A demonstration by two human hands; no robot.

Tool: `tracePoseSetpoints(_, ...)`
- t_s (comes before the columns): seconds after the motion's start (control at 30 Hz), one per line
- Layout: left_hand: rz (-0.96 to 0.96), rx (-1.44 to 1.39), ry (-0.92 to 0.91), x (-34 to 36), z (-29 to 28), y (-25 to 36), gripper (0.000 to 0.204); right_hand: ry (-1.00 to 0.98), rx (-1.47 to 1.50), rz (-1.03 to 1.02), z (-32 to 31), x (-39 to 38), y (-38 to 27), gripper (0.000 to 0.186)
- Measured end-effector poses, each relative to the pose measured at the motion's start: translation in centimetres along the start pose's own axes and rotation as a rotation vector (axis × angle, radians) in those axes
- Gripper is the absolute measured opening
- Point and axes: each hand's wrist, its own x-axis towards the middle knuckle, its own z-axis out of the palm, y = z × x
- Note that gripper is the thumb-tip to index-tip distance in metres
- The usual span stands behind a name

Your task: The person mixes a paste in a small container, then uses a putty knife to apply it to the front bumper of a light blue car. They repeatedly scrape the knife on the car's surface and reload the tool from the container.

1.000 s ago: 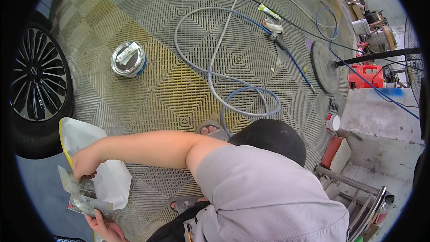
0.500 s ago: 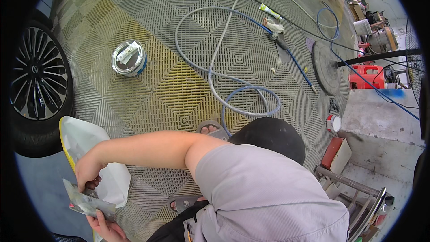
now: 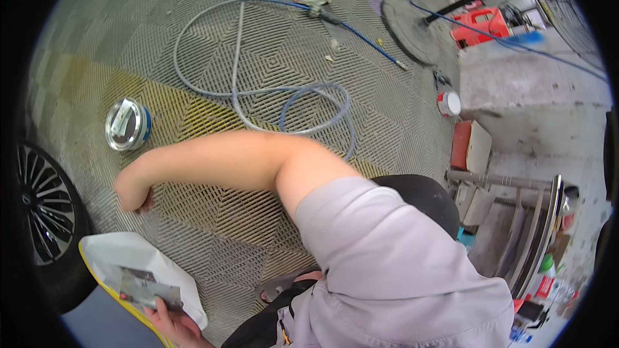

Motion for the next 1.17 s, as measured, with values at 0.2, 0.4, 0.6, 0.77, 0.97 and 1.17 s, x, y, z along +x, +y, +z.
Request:
tracePoseSetpoints(0.2,-0.035,0.012,-0.176,5.5,2.1,-3.4,0.034,-0.484,-1.459,-0.012,-6.7,-13.6,8.3,0.022)
tracePoseSetpoints(0.4,-0.093,0.080,-0.194,9.0,5.5,-6.2,0.030,0.624,-0.434,0.783,-6.1,-41.7,20.6,0.037)
tracePoseSetpoints(0.6,-0.135,0.201,-0.088,9.0,7.2,-9.3,0.033,1.473,-0.003,0.839,-4.0,-58.4,34.2,0.043)
tracePoseSetpoints(0.77,-0.160,0.340,0.132,8.6,10.2,-9.6,0.040,1.343,-0.141,1.174,-12.8,-62.2,44.2,0.040)
tracePoseSetpoints(0.97,-0.182,0.361,0.126,7.9,14.0,-7.3,0.045,1.356,-0.295,1.310,-27.0,-62.1,54.9,0.043)
tracePoseSetpoints(1.17,-0.211,0.411,0.132,8.3,18.4,-5.8,0.050,1.271,-0.539,1.142,-32.8,-64.5,65.6,0.047)
